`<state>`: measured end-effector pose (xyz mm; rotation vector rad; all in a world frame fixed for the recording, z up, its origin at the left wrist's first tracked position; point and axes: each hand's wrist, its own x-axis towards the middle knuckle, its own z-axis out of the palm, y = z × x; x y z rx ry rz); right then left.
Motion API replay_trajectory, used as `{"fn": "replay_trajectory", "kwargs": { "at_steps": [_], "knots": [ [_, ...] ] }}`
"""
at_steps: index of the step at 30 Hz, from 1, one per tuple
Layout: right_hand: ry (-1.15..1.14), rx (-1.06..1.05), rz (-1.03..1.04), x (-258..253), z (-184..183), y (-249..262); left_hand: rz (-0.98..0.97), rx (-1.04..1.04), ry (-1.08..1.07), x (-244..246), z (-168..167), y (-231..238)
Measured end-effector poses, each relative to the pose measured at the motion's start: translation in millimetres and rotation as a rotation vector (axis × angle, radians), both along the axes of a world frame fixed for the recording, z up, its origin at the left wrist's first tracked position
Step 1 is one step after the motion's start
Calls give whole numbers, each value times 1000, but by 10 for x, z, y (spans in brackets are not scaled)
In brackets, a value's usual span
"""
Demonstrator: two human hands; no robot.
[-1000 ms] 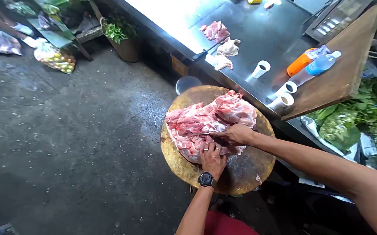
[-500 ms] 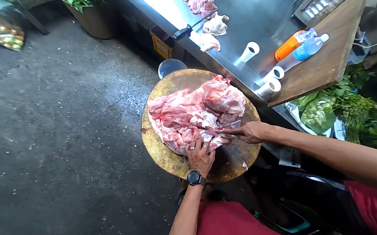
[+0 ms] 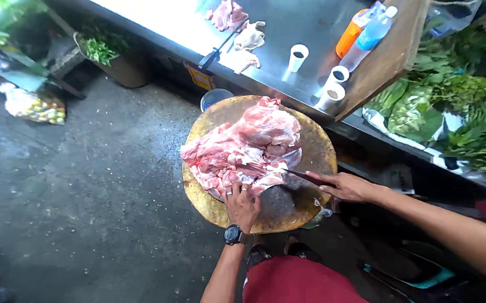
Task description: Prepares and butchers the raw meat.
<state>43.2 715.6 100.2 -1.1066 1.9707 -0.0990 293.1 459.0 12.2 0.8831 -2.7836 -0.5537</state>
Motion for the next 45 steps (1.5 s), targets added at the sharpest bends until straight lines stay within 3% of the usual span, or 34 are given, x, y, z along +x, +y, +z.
{"fn": "replay_trajectory", "kwargs": {
  "at_steps": [4, 7, 9, 18, 24, 31, 35, 38, 45],
  "knots": [
    [-65, -291, -323, 226, -411, -156, -204, 23, -291, -538, 459, 80],
    [-149, -436, -493, 423, -702, -370, -361, 43, -437, -913, 418, 151],
    [-160, -479, -542, 520, -803, -519, -337, 49, -449, -999, 316, 168],
    [-115, -484, -465, 982, -1130, -743, -238, -79, -293, -517, 92, 200],
    [-116, -379, -425, 1333, -1442, -472, -254, -74, -304, -485, 102, 151],
    [-217, -111, -197, 1543, -1305, 467, -300, -221, -101, -50, -69, -88],
    [-174, -272, -354, 1567, -1285, 780, -258, -197, -25, 162, -121, -166],
    [-47, -428, -440, 1384, -1080, 414, -252, -192, 0, 161, -143, -133],
    [161, -430, -260, 703, -402, -791, -148, -84, -272, -367, 277, -79]
  ]
}}
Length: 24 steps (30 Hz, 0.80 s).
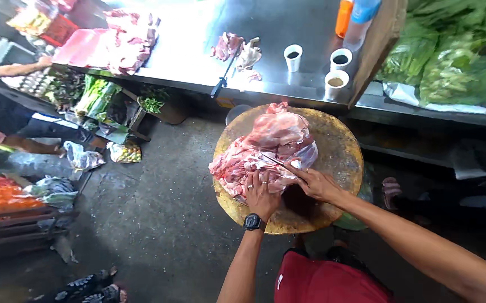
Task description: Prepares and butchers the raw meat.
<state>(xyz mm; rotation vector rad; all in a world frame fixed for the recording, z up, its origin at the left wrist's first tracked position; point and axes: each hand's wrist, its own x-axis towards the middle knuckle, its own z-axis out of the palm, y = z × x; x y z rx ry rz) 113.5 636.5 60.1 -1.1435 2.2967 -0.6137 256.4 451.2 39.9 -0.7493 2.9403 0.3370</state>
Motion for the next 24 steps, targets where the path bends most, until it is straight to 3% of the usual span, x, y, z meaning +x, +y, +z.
{"fn": "replay_trajectory", "kwargs": {
  "at_steps": [3, 8, 11, 17, 24],
  "knots": [
    [110, 144, 182, -181, 189, -426, 113, 110, -153, -120, -35, -114],
    [225, 348, 460, -134, 274, -905, 219, 66, 108, 131, -223, 67],
    [236, 446, 458, -35, 235, -1071, 230, 39, 225, 229, -325, 114],
    [299, 531, 408, 31, 143, -1080, 220, 88, 260, 243, -348, 58],
    [188, 754, 356, -123, 496, -746, 138, 17, 421, 330, -516, 16]
  ]
}}
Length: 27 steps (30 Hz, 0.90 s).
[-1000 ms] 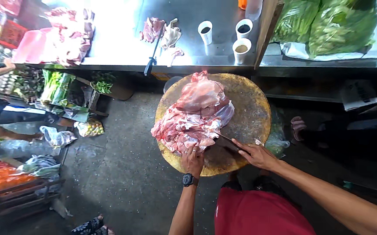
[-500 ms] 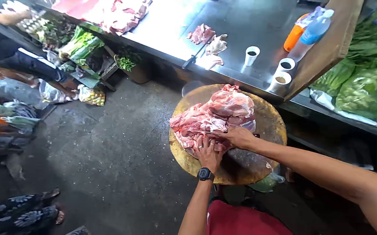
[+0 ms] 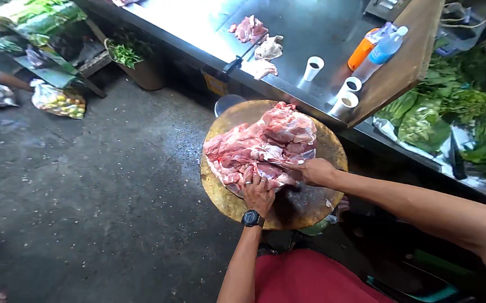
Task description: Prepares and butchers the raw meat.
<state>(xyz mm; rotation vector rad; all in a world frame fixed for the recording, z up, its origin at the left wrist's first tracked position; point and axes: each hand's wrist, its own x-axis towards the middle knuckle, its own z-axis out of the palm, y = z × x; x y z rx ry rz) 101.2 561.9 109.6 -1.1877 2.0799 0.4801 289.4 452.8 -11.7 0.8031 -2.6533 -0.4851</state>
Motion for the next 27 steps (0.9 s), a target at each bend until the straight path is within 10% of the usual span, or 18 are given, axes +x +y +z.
{"fn": "replay_trajectory", "kwargs": {
  "at_steps": [10, 22, 27],
  "knots": [
    [-617, 313, -400, -503, 437, 1065, -21, 49, 210, 342, -313, -18],
    [-406, -821, -670, 626, -1060, 819, -112, 107, 118, 161, -61, -238],
    [-425, -959, -780, 954, -1454, 565, -152, 68, 76, 125, 52, -327]
  ]
}}
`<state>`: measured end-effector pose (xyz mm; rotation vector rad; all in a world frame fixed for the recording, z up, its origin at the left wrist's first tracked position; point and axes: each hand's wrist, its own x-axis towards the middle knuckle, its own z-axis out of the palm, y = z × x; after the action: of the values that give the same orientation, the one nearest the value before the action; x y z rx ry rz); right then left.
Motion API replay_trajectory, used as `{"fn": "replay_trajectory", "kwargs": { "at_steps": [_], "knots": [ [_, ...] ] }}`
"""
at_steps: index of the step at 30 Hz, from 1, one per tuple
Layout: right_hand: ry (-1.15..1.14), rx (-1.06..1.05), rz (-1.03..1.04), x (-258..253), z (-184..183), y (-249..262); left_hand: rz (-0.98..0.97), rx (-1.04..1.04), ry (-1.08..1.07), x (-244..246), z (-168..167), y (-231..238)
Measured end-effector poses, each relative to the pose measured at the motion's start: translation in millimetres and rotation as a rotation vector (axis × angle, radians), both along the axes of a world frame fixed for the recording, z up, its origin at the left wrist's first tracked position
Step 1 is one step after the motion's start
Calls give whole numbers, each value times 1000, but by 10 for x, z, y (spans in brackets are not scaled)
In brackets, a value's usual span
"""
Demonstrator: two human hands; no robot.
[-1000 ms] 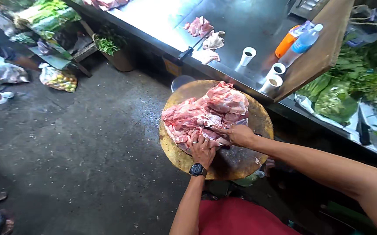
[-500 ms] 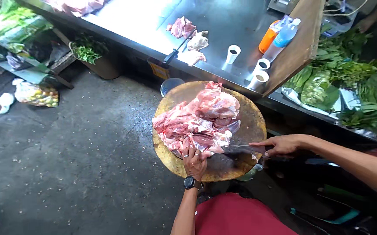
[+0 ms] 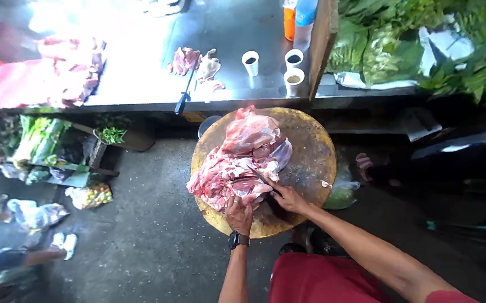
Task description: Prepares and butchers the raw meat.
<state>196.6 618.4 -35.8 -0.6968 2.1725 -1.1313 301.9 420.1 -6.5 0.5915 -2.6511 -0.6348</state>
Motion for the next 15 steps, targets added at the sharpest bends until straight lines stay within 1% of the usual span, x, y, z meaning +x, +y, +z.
{"fn": "replay_trajectory", "kwargs": {
  "at_steps": [2, 3, 5, 7, 9, 11, 13, 15],
  "knots": [
    [-60, 68, 43, 184, -74, 105, -11, -52, -9, -3, 24, -43],
    [-100, 129, 93, 284, -52, 227, -16, -82, -17, 5, 26, -74],
    [-187, 262, 208, 471, 34, 601, -26, -106, -50, 75, 42, -119],
    [-218, 376, 281, 631, 97, 1047, -32, -114, -53, 183, 13, -186],
    [-173, 381, 225, 744, 82, 1429, -59, -87, -64, 259, -15, -240],
    [-104, 308, 63, 863, 50, 1640, -66, -59, -140, 338, 37, -219],
    [-61, 291, -67, 870, 52, 1659, -40, -48, -235, 306, 130, -158],
    [-77, 366, -112, 875, 56, 1611, -27, -32, -296, 244, 210, -66]
  ]
}}
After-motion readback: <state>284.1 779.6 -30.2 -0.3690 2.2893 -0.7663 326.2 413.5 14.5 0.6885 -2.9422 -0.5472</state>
